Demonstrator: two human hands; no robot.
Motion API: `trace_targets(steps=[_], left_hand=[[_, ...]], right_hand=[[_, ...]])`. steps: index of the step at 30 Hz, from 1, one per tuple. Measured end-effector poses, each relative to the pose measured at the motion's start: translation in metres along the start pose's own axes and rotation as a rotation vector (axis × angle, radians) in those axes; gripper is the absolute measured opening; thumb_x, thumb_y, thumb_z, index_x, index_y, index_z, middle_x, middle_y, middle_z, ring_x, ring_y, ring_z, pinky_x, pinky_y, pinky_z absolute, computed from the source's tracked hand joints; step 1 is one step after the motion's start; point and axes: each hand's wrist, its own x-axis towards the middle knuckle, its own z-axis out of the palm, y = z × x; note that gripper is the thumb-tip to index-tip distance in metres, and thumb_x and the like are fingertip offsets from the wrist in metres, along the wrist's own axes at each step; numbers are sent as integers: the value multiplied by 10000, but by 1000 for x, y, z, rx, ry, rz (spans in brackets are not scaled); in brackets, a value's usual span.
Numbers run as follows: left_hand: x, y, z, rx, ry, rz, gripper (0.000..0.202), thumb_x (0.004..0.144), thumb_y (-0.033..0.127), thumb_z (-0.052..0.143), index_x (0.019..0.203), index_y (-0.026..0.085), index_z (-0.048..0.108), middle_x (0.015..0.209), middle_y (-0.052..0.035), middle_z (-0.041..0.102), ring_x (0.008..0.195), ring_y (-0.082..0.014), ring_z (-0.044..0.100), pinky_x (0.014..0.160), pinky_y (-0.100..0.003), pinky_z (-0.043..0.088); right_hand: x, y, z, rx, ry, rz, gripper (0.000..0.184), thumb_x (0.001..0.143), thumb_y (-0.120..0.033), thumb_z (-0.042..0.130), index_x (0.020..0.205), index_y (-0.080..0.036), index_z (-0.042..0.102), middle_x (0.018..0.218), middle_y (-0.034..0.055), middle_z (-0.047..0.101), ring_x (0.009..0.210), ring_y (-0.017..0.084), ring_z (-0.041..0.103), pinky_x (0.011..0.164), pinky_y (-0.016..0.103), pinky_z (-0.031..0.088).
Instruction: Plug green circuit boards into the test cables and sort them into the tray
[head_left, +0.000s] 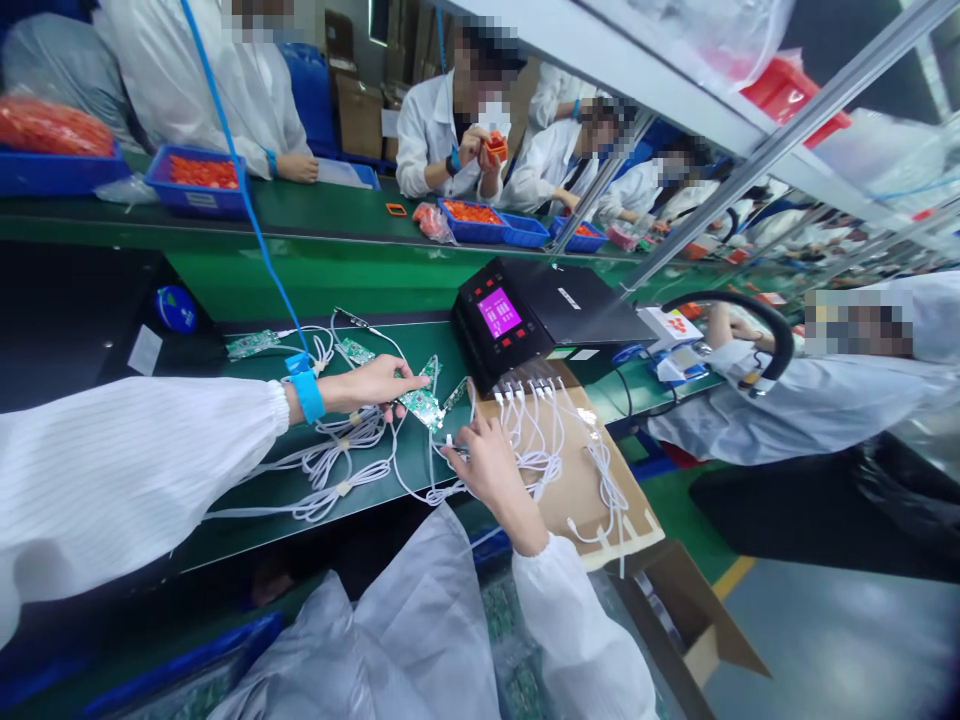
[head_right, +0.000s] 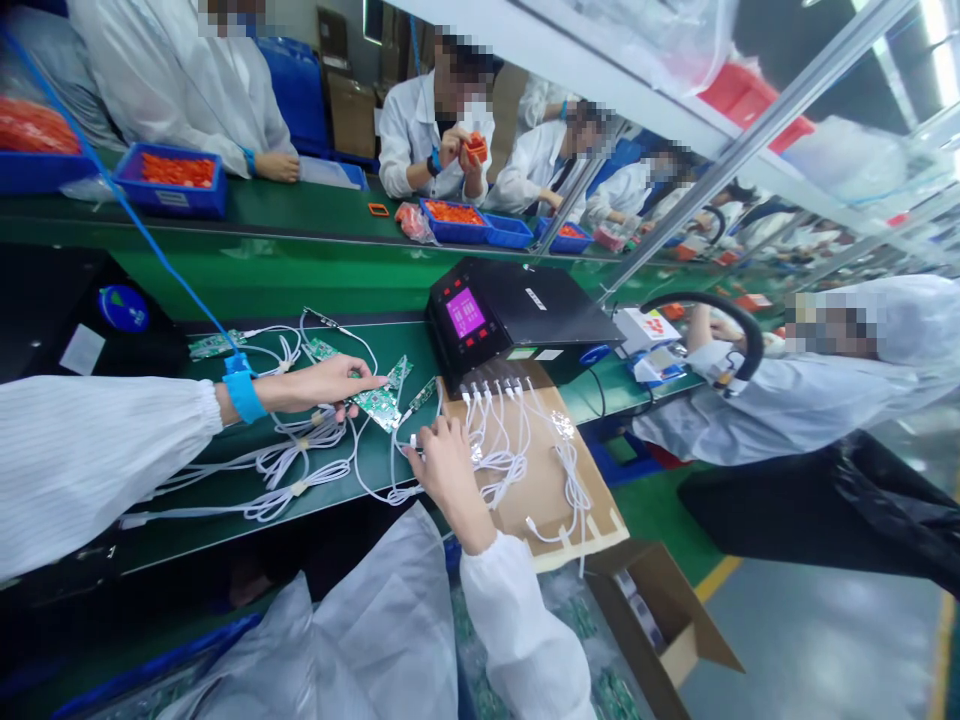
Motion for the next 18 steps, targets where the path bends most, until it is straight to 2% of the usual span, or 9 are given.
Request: trace_targets(steps=[3,7,9,11,15,18], left_hand=[[1,-2,0,-50,46,-9,442,867,539,765,945,217,473,617,2,620,580,-189,671,472,-240,427],[2,-5,0,-90,49,36,501,873,513,769,1161,216,488,714,-8,660,641,-200,705,500,-249,488],[3,-7,0,-94,15,78,542,843,557,781,1176,202,542,832,-46,698,700,-207,729,509,-249,498],[3,-8,0,-95,-27,107,563,798,606,797,1102,176,597,898,-71,703,757,-218,743,515,-246,497],[3,-8,3,-85,-92,95,606,740,658,812,1034,170,606,806,-30,665,715,-196,715,541,-252,499],[4,-10,5,-88,-140,98,594,734,651,818,1032,192,586,823,-10,655,707,-173,696,571,-253,502]], right_hand=[[9,-10,6,-53,-98,35,189,884,-319,779,966,-191,668,1021,158,720,1049,362,603,905,483,474],[11,-8,8,49,-141,47,243,853,-178,770,1067,-175,656,952,134,754,1054,352,625,921,462,482],[9,-3,8,162,-99,65,235,860,-155,739,1081,-191,666,920,103,762,1041,331,638,920,446,492],[4,3,7,315,-9,99,213,873,-175,728,1080,-208,687,923,79,769,1031,304,657,931,432,506],[-9,12,2,636,179,91,190,924,-278,699,1105,-225,722,1011,68,767,990,236,705,949,388,539],[-16,15,1,738,235,75,239,959,-354,660,1154,-226,714,1059,76,762,995,223,725,952,378,559]])
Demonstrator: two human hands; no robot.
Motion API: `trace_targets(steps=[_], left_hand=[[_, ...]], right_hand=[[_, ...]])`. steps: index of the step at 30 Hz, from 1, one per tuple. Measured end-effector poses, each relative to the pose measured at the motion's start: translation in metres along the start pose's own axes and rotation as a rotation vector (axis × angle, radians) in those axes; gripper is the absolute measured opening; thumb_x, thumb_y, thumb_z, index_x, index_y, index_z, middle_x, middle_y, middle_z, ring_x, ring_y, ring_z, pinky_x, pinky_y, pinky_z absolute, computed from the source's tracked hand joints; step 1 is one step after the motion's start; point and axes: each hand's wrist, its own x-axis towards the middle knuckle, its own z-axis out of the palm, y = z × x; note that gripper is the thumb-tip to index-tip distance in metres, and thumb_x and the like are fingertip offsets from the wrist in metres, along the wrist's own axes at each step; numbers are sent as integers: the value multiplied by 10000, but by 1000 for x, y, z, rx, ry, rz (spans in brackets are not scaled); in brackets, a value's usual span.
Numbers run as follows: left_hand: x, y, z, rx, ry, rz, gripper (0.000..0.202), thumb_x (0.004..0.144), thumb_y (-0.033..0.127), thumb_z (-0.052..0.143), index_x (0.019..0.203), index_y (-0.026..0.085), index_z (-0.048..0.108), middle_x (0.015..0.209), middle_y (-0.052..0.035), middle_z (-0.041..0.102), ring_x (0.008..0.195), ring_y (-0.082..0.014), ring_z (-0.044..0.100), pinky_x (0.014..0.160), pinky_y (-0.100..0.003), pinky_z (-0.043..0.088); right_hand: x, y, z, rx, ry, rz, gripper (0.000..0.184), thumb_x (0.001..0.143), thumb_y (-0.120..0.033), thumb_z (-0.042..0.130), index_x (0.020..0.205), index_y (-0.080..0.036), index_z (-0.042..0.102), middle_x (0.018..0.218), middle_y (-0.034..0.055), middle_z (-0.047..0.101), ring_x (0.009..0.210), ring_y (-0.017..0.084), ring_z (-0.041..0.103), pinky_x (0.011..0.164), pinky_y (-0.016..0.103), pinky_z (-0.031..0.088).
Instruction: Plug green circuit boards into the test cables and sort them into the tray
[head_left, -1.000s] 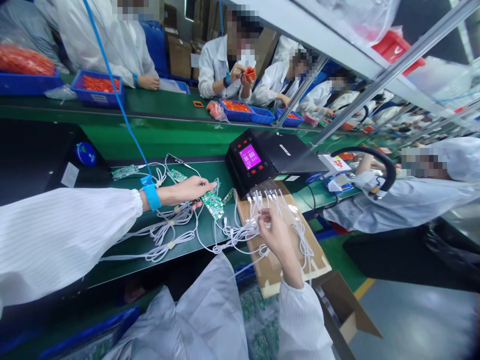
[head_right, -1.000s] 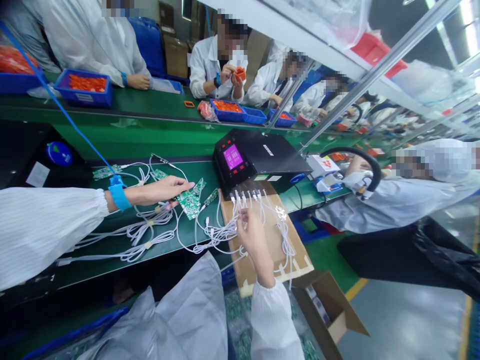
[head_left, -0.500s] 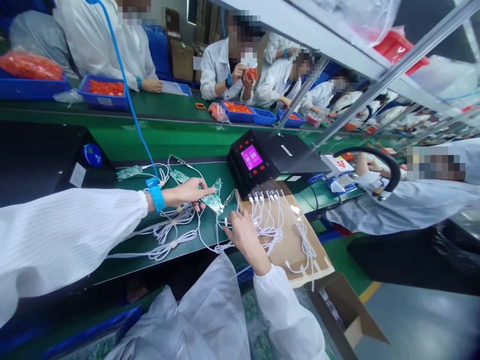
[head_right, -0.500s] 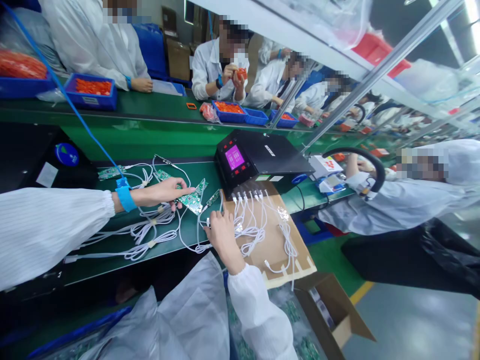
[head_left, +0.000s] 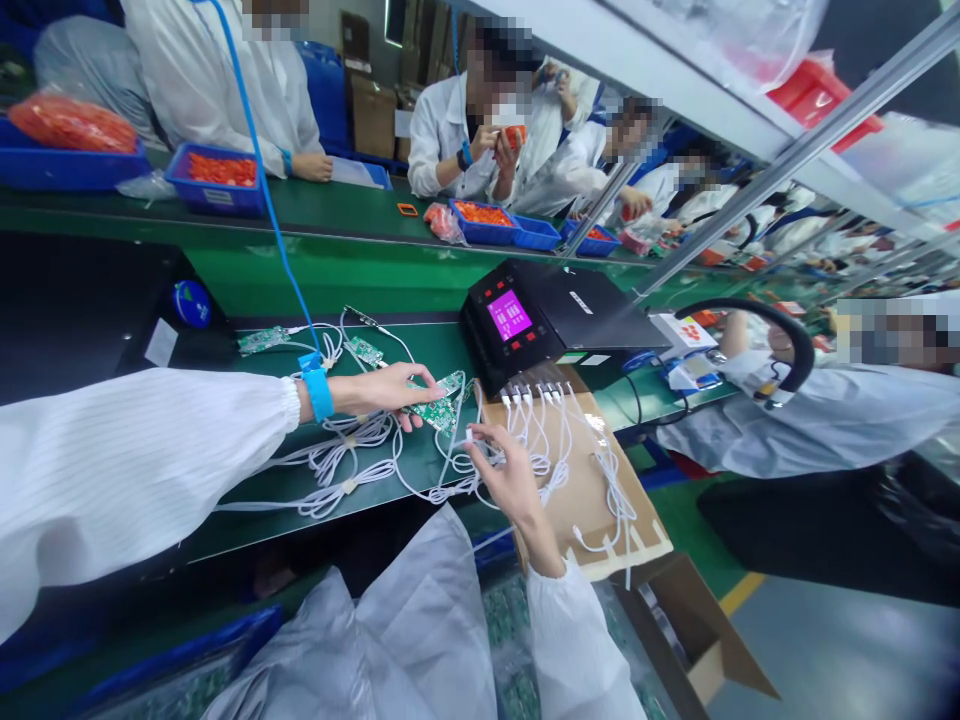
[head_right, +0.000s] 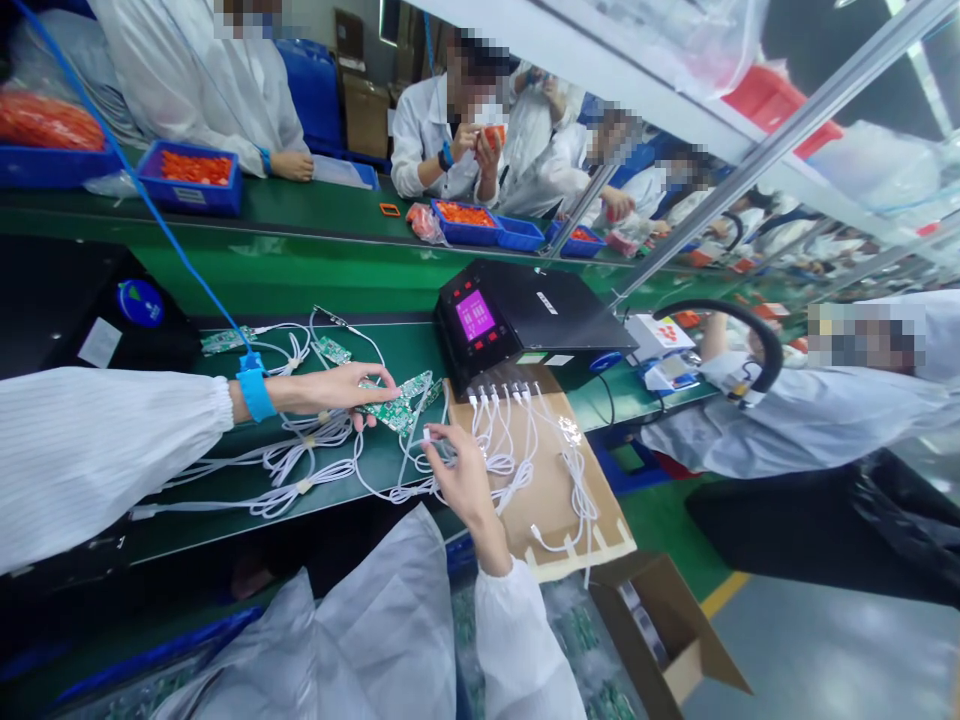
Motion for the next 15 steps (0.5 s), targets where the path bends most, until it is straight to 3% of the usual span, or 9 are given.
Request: trace_targets(steps=[6,15], left_hand=[[0,-5,2,20,-57,-25,613,759,674,784,1060,201,539,756,3,659,681,-175,685,598,-264,487],[-4,4,5,25,-4,-82,608,725,618,835,1056,200,541,750,11,662,677,-177,684,596,-270,470]], right_hand=[[1,1,8,40,8,72,276,962,-344,652,1187,-194,708,1093,104,780,988,227,752,927,371,587],[-5,1,4,-9,-35,-119,237,999,-363,647,1175,-268,773,1081,73,797,1001,230,733,962,407,551]])
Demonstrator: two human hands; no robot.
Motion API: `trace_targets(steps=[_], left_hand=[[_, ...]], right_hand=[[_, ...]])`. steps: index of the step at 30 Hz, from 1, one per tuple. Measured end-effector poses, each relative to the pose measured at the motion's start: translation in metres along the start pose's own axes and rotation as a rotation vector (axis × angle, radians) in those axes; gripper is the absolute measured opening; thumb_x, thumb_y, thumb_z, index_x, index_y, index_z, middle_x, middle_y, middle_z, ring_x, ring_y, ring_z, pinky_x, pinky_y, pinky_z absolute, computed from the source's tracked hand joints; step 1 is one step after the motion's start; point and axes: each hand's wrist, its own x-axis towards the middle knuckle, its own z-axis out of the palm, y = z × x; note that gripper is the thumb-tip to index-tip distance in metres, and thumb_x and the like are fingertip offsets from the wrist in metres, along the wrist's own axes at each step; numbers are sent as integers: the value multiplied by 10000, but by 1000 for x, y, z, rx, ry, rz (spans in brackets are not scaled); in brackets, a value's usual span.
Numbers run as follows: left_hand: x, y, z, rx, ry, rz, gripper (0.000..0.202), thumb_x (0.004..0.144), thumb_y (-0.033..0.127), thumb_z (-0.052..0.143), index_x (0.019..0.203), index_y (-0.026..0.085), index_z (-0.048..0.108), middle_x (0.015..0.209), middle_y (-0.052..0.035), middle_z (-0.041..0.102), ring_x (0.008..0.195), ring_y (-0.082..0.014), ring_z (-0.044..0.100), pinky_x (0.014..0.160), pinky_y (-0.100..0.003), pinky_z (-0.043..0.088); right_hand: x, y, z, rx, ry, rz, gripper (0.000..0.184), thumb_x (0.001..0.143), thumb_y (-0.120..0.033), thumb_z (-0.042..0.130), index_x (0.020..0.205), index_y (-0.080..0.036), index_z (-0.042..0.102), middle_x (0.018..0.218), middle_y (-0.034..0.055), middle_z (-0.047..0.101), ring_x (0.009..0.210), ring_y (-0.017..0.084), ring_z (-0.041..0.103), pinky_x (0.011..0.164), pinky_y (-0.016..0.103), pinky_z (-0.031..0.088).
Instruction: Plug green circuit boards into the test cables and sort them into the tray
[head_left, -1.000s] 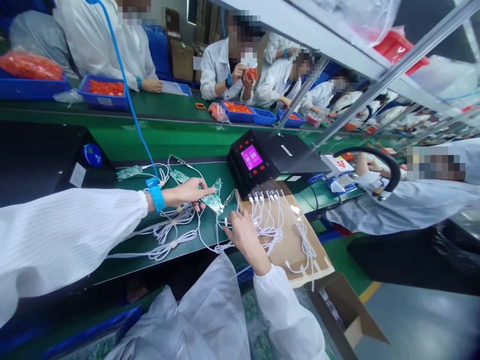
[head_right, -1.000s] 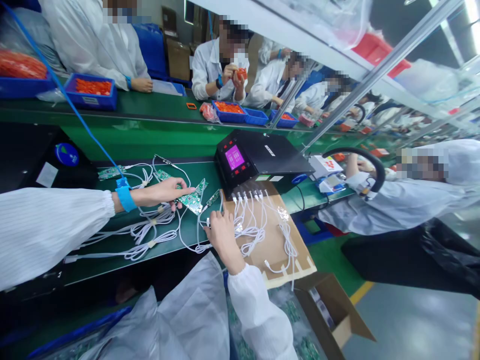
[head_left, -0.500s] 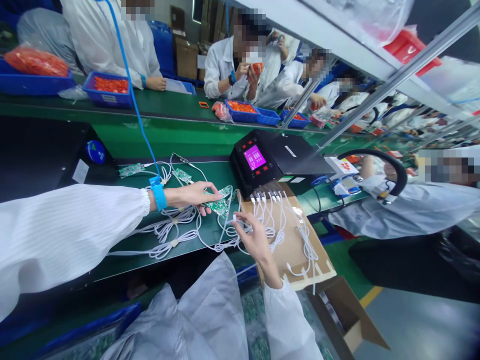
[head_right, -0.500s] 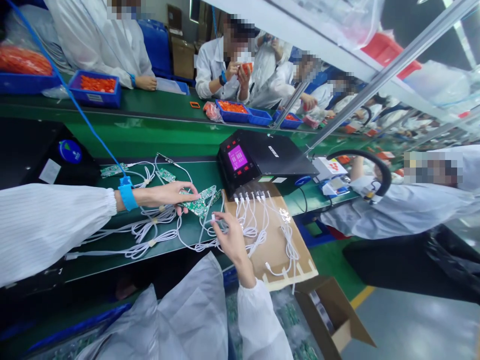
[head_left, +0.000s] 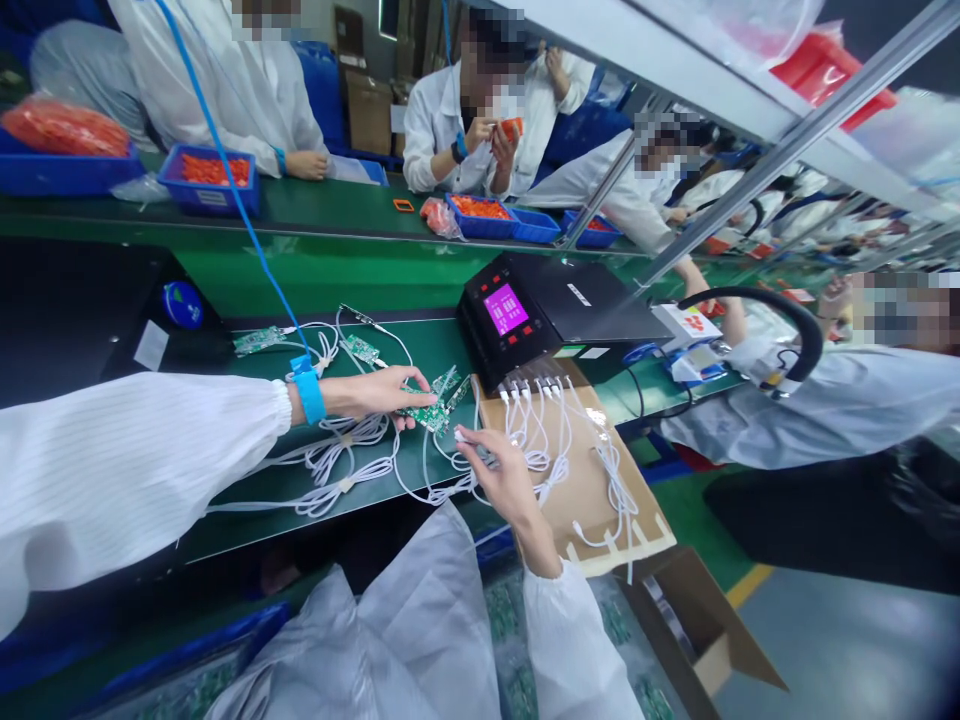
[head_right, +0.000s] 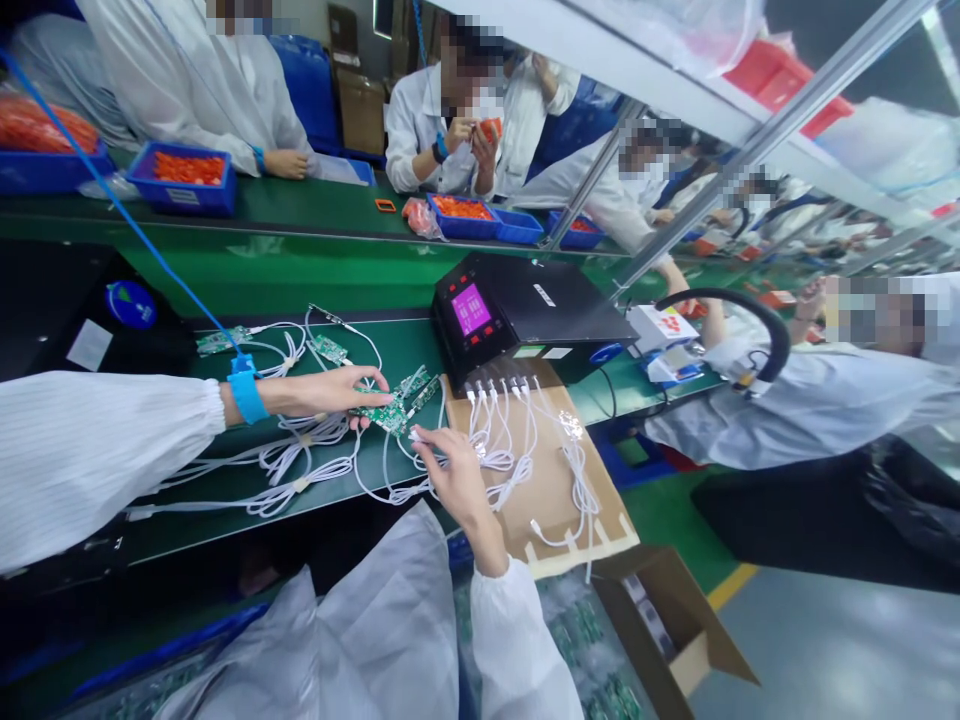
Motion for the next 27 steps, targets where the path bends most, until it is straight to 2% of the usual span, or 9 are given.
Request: trace_targets(steps=[5,11,18,23,27], left_hand=[[-1,3,0,-36,1,23,559,744,575,836,1055,201,560,767,18,655,685,-162,680,632,-270,498],[3,-1,-3,-14,-39,112,603,805,569,793,1261,202,647,788,-4,681,729,-165,683,632,-261,501],[4,-4,-6,41,-33,110,654,798,650,774,1240,171,736,767,-37,710,679,-147,653,624,-252,503],[6,-6,-6,6,-34,134,643,764,672,794,1184,186,781,923,-55,745,710,-136,653,619,-249,508],[6,-7,-4,28,-15,122,659,750,682,801,1173,177,786,829,-45,741,644,-133,634,598,-259,498]], right_hand=[[-2,1,1,-17,-29,-41,227,1011,-319,624,1168,-271,781,1042,71,787,971,228,717,914,402,547],[-1,-2,1,-6,0,-54,262,1015,-271,606,1224,-276,765,1044,68,770,974,223,702,902,387,545],[-2,-3,0,18,-2,-44,279,1021,-264,591,1246,-281,756,1032,62,754,969,210,691,900,370,546],[-2,-3,1,12,-13,-74,286,1026,-240,588,1251,-295,755,1027,60,742,965,207,680,882,366,542],[-3,1,3,-6,-1,-153,291,1030,-214,579,1245,-297,757,1002,62,738,937,208,674,849,371,541]])
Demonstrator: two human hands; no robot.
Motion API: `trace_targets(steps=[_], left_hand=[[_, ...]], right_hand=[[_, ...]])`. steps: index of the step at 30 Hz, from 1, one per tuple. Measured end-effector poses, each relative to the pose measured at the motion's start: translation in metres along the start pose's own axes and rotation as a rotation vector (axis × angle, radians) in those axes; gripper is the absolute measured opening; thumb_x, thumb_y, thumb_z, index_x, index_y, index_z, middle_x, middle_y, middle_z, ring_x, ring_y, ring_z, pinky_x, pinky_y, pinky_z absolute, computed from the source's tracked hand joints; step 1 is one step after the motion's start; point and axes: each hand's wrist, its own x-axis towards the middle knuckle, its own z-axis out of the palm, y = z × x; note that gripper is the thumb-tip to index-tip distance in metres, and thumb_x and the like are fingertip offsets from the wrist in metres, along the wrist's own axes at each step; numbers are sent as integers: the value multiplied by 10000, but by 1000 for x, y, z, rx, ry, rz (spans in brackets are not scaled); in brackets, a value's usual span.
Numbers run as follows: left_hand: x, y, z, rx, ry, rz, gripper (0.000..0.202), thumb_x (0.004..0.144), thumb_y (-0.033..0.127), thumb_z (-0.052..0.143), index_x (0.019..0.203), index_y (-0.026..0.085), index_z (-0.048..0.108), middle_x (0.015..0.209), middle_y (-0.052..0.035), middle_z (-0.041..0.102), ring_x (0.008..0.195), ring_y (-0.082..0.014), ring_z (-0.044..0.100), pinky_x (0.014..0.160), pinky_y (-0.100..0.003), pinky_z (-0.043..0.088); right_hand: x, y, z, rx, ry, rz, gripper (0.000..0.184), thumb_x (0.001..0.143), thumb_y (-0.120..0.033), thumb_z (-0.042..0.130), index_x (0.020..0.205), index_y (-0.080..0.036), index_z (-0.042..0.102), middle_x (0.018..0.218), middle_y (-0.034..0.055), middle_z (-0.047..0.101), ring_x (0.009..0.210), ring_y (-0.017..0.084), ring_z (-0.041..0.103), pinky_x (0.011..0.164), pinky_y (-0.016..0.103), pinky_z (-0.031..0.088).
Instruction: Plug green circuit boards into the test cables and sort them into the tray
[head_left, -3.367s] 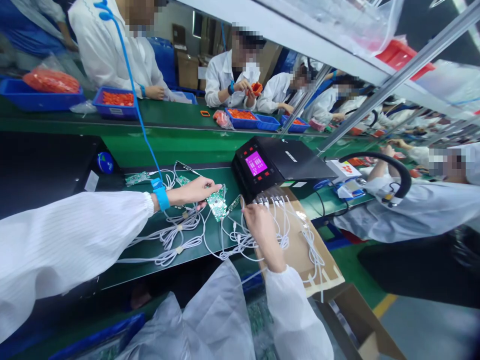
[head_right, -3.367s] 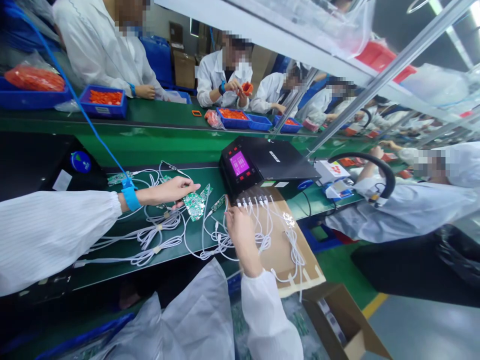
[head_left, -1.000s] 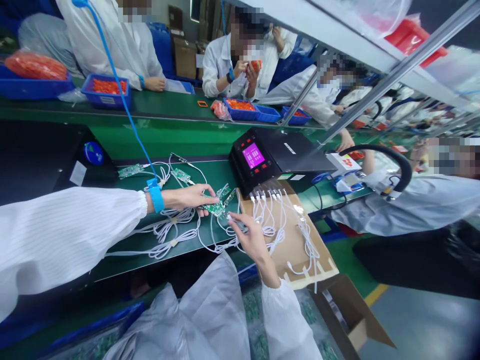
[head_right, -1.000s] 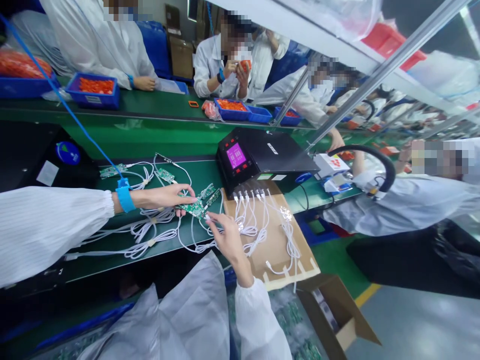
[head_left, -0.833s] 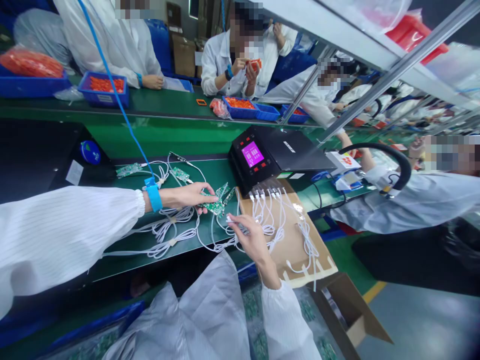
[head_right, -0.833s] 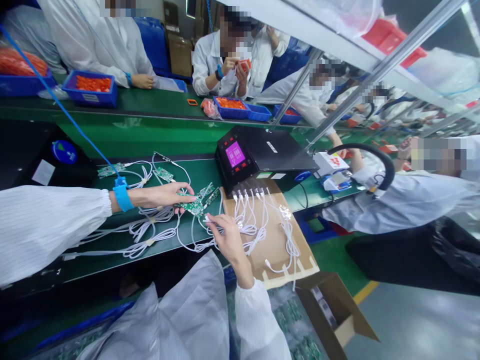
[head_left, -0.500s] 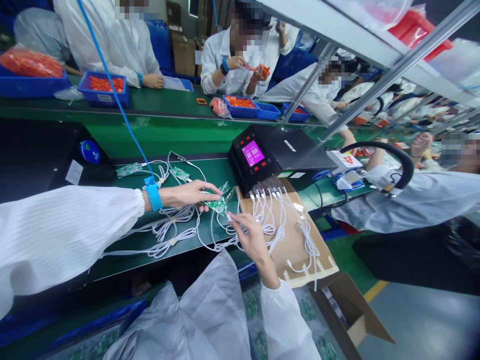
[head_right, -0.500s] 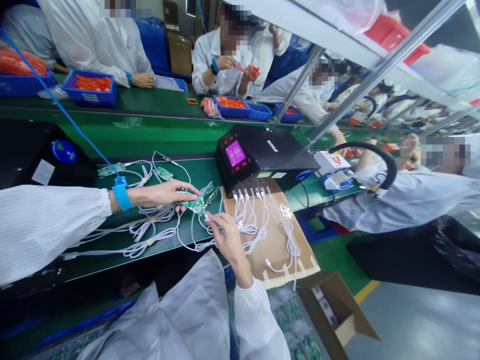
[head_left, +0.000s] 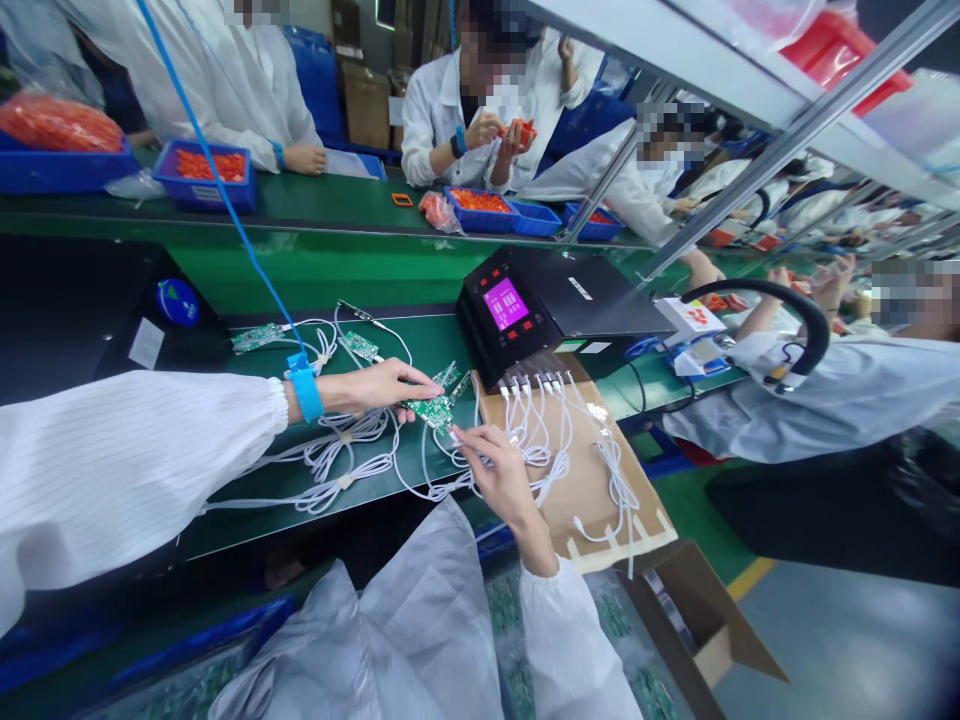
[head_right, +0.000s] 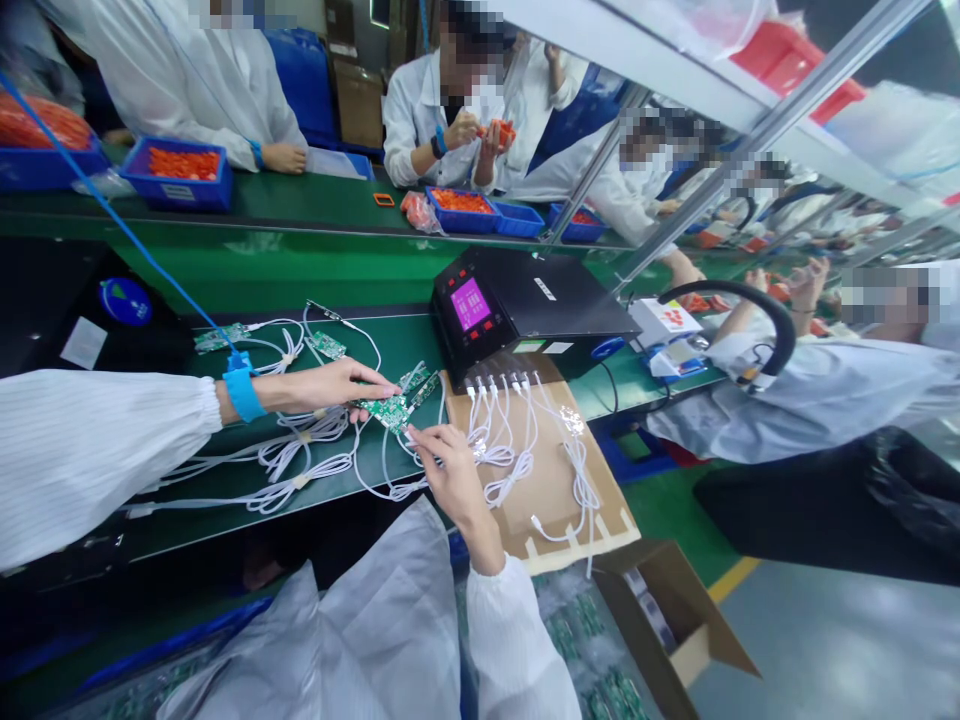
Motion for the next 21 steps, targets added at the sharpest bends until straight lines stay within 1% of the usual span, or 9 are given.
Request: trace_targets(steps=[3,8,12,15,18,21], left_hand=[[-1,0,3,17,9,-16,641,748,669,811,1150,169,788,796,-39,738,594,-127,614,584,-265,487],[-4,1,10,-4,23,-9,616,746,647,819,1102,146,788,799,-40,729,626,-145,633,608,-277,503],[-6,2,14,-12,49,-18,601,744,637,818,1080,138,792,834,-51,732,613,-142,623,609,-286,505],[-6,2,14,-7,52,-13,574,740,620,828,1070,151,796,851,-49,737,612,-143,628,604,-284,503],[-6,3,11,0,40,-21,535,761,597,819,1063,156,798,779,-40,727,602,-150,629,591,-279,497],[-6,5,9,2,11,-17,512,771,573,819,1080,165,796,719,-34,716,586,-154,629,577,-271,483]], right_hand=[[-2,2,2,-25,8,-46,293,1020,-177,590,1240,-282,753,982,58,744,913,213,666,829,382,533],[-4,4,3,-61,11,-44,260,999,-145,619,1193,-252,755,1005,53,772,922,223,675,855,408,525],[-3,1,1,-101,8,-75,261,1006,-132,593,1183,-243,750,1009,57,775,924,224,679,856,414,519],[-1,-1,3,-124,2,-90,250,1022,-153,572,1174,-241,750,998,61,773,922,225,674,850,415,513],[-2,-1,5,-127,7,-97,246,1031,-167,557,1174,-235,746,989,65,768,919,225,671,843,413,513],[-4,-1,6,-118,47,-75,259,1027,-155,559,1194,-237,739,1010,68,765,931,223,670,843,409,520]])
